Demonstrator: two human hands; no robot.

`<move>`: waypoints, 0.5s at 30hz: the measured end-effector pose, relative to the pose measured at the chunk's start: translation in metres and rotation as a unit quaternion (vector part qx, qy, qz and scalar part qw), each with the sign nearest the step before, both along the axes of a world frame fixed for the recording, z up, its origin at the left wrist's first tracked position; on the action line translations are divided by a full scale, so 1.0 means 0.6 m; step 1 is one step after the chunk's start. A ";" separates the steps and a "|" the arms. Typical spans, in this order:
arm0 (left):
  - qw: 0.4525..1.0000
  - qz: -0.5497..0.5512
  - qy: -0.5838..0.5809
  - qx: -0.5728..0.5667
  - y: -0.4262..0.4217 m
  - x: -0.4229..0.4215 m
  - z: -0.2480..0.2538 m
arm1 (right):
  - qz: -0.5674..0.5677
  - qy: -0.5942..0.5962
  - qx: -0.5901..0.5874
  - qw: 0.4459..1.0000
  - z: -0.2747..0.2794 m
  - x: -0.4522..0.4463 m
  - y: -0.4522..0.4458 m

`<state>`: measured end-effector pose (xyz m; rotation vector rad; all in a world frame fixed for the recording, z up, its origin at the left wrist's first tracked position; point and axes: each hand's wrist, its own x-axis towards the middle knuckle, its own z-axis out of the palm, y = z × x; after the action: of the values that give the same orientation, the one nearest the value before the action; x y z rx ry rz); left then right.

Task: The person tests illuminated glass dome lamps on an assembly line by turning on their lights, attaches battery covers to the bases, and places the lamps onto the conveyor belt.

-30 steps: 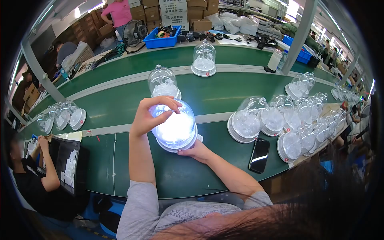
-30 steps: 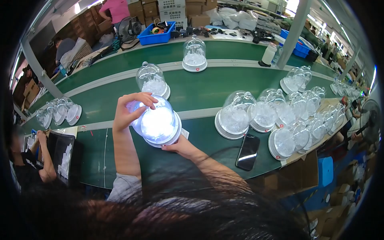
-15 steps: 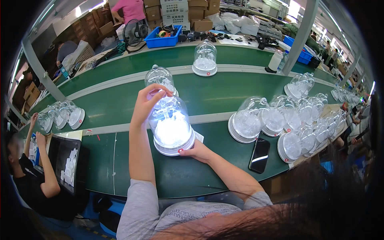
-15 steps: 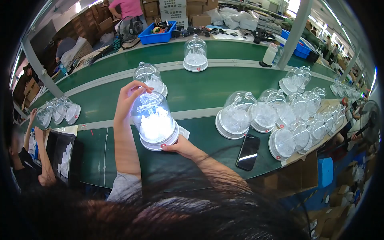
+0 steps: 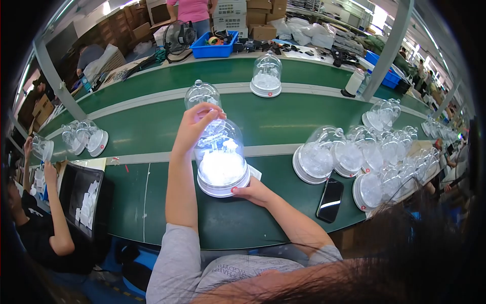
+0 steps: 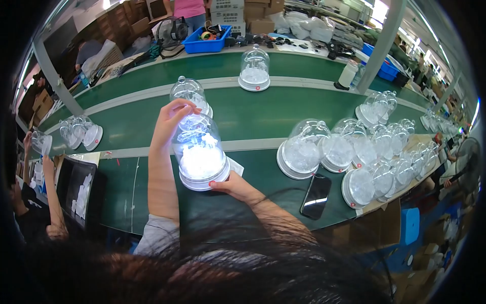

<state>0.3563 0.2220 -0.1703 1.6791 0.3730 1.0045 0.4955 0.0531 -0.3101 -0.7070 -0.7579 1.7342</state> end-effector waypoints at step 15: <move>0.997 -0.034 0.010 0.076 -0.063 -0.001 0.033 | 0.012 0.001 0.021 1.000 0.006 0.007 0.000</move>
<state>0.3554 0.1840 -0.1502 1.8268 0.2570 0.9871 0.4995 0.0530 -0.3062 -0.6699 -0.8012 1.7363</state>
